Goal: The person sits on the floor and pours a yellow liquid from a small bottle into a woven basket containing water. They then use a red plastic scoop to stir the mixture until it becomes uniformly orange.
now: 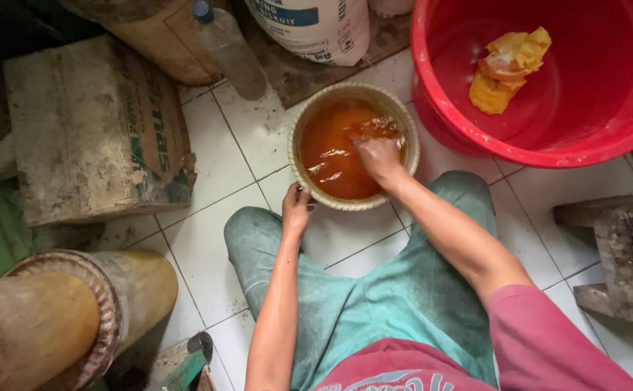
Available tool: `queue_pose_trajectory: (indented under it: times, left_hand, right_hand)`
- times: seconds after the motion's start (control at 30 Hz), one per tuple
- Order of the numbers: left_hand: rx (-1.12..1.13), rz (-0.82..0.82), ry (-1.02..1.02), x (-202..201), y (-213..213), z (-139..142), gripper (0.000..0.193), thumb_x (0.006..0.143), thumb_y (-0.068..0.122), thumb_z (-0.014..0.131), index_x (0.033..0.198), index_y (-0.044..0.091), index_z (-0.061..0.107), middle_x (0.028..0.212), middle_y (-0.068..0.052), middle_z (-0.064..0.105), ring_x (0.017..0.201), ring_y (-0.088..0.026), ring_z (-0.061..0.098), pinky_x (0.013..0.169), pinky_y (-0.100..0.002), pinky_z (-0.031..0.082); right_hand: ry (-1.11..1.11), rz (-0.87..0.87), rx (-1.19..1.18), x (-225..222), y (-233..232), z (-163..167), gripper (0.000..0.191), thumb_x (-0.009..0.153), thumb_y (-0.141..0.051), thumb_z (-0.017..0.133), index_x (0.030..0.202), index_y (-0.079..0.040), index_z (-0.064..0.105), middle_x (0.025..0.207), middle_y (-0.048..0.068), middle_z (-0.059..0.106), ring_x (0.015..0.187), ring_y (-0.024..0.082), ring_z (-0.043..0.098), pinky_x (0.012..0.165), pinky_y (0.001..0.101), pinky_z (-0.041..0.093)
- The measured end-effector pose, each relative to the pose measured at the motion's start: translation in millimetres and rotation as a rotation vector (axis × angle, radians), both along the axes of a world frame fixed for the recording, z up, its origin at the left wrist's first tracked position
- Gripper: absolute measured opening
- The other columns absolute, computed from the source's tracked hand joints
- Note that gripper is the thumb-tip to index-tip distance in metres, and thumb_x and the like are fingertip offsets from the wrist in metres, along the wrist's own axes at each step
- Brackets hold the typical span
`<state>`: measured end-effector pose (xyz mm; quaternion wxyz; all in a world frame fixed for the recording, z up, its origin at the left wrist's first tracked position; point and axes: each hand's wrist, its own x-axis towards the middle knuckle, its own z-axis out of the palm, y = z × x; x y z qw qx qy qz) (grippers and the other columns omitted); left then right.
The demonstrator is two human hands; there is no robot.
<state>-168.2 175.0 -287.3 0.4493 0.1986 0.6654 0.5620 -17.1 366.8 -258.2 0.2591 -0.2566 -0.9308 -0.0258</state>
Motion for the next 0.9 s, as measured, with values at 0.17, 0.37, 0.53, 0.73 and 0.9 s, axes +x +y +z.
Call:
queue_pose_trajectory:
  times: [0.17, 0.37, 0.53, 0.73, 0.9]
  left_hand:
    - [-0.004, -0.009, 0.017, 0, 0, 7, 0.037, 0.103, 0.028, 0.056, 0.132, 0.005, 0.059, 0.102, -0.008, 0.073, 0.087, -0.017, 0.073, 0.071, -0.032, 0.054]
    - [-0.016, -0.021, 0.062, 1, -4, 5, 0.037, 0.103, 0.027, 0.056, 0.132, 0.005, 0.061, 0.098, -0.008, 0.073, 0.086, -0.018, 0.073, 0.071, -0.032, 0.054]
    - [-0.014, -0.022, 0.063, 1, -5, 4, 0.036, 0.103, 0.026, 0.055, 0.131, 0.006, 0.06, 0.099, -0.008, 0.074, 0.086, -0.017, 0.073, 0.071, -0.032, 0.054]
    - [-0.007, -0.019, 0.062, 1, -5, 0, 0.035, 0.103, 0.028, 0.054, 0.129, 0.005, 0.06, 0.1, -0.008, 0.073, 0.086, -0.017, 0.072, 0.072, -0.033, 0.055]
    - [0.013, -0.021, 0.06, 0, -3, 2, 0.034, 0.104, 0.028, 0.054, 0.127, 0.003, 0.061, 0.101, -0.008, 0.073, 0.085, -0.017, 0.072, 0.072, -0.033, 0.054]
  right_hand:
    - [-0.218, 0.01, -0.106, -30, -30, 10, 0.016, 0.085, -0.01, 0.061, 0.089, -0.012, 0.077, 0.069, 0.012, 0.073, 0.061, 0.028, 0.073, 0.049, 0.0421, 0.056]
    - [-0.363, 0.091, -0.24, -11, -72, 26, 0.012, 0.082, -0.016, 0.065, 0.081, -0.011, 0.075, 0.066, 0.015, 0.071, 0.062, 0.031, 0.073, 0.05, 0.0453, 0.057]
    - [-0.451, 0.152, -0.264, 36, -75, 28, 0.014, 0.086, -0.021, 0.063, 0.085, -0.015, 0.076, 0.065, 0.013, 0.071, 0.062, 0.033, 0.073, 0.054, 0.0482, 0.057]
    - [-0.596, -0.013, -0.202, 79, -50, 28, 0.023, 0.091, -0.019, 0.058, 0.105, -0.017, 0.077, 0.068, 0.011, 0.072, 0.063, 0.03, 0.074, 0.05, 0.0461, 0.058]
    - [-0.476, -0.117, -0.209, 66, -15, 25, 0.034, 0.087, -0.015, 0.057, 0.116, -0.02, 0.076, 0.063, 0.013, 0.071, 0.057, 0.031, 0.073, 0.045, 0.0467, 0.056]
